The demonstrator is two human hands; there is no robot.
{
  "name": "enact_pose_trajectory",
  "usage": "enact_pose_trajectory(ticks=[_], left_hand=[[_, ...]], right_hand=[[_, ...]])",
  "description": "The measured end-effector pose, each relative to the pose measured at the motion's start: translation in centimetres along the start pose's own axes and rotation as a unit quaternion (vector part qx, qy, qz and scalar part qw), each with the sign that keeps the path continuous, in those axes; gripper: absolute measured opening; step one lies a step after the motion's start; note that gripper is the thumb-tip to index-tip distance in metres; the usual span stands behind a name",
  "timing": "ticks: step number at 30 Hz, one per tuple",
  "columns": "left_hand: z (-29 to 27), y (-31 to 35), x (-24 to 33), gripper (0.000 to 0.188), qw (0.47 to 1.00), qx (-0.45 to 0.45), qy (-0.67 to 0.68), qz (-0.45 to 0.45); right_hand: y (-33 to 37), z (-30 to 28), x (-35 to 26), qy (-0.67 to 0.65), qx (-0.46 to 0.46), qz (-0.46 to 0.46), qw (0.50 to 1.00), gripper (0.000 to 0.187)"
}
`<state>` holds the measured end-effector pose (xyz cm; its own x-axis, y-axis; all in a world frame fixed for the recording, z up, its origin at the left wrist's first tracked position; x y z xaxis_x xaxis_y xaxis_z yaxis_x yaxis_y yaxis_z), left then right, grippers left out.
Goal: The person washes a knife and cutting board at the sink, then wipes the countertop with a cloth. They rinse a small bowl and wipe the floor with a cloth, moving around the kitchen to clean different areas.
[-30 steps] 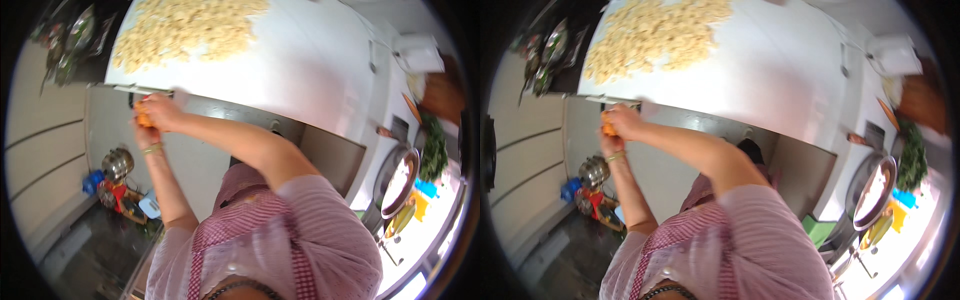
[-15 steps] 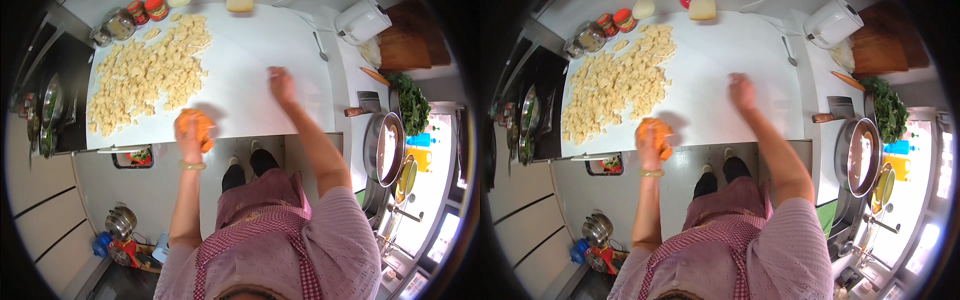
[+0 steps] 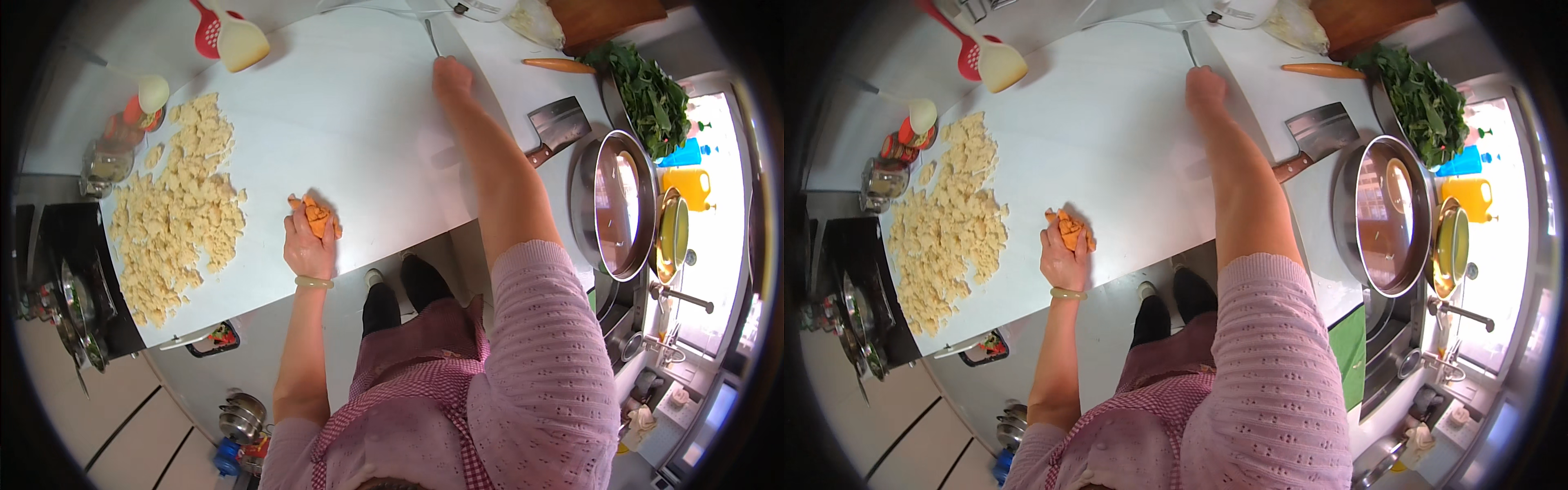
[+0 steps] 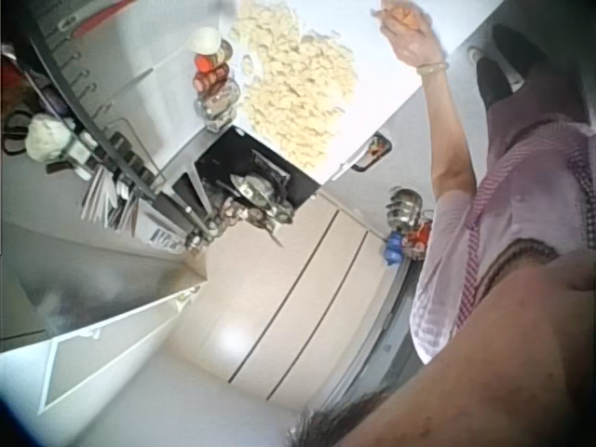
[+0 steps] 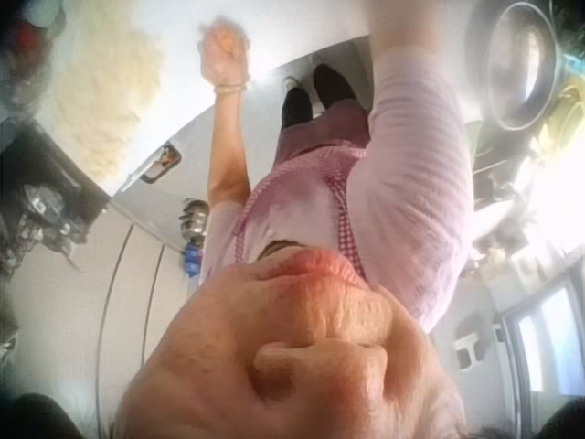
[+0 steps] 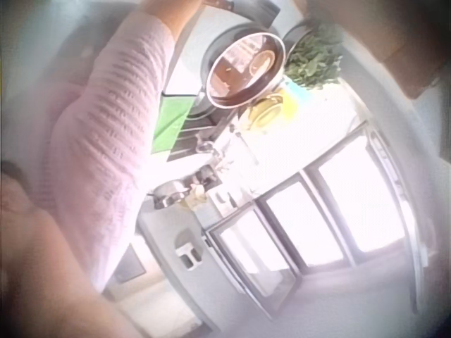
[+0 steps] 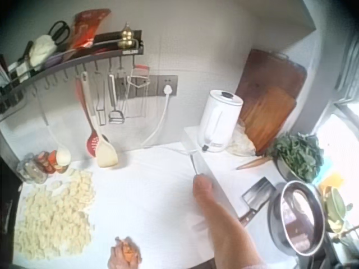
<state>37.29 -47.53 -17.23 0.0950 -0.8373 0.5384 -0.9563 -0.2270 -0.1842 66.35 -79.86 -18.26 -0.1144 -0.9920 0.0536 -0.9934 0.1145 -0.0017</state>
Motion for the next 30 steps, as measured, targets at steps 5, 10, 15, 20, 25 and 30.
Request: enact_pose_trajectory(ticks=[5,10,15,20,25,30], left_hand=[[0.7,-0.2,0.3,0.051,0.999,-0.017,-0.034,0.006],[0.5,-0.3,0.9,0.052,0.999,-0.025,-0.045,0.0],[0.4,0.1,0.7,0.054,0.999,-0.015,-0.039,0.003],[0.7,0.4,1.4,0.059,0.999,-0.029,-0.036,0.005],[1.1,0.1,0.8,0.066,0.997,-0.059,-0.048,0.015],[1.6,-0.1,1.9,0.075,0.983,-0.103,-0.151,-0.021]], right_hand=[[1.3,-2.5,-0.8,-0.155,0.038,0.023,0.987,0.015],[10.9,-11.6,-0.3,-0.37,0.121,-0.012,0.921,0.008],[24.2,-20.9,13.5,-0.331,0.239,0.025,0.912,0.01],[31.6,-21.0,27.9,-0.2,0.145,0.143,0.959,0.013],[33.7,-16.3,37.0,-0.107,0.094,0.192,0.971,0.024],[33.6,-9.3,40.0,-0.08,-0.189,0.237,0.95,0.03]])
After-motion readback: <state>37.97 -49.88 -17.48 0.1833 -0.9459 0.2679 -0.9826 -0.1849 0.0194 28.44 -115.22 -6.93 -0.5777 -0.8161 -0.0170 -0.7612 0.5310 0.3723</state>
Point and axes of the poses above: each hand's wrist, its own y-axis away from the middle knuckle, its own z-axis out of the palm, x = y × z, the point moved 8 cm from there along -y, towards the middle knuckle, and after that the axes turned 1 degree about z, right-handed, at the moved point
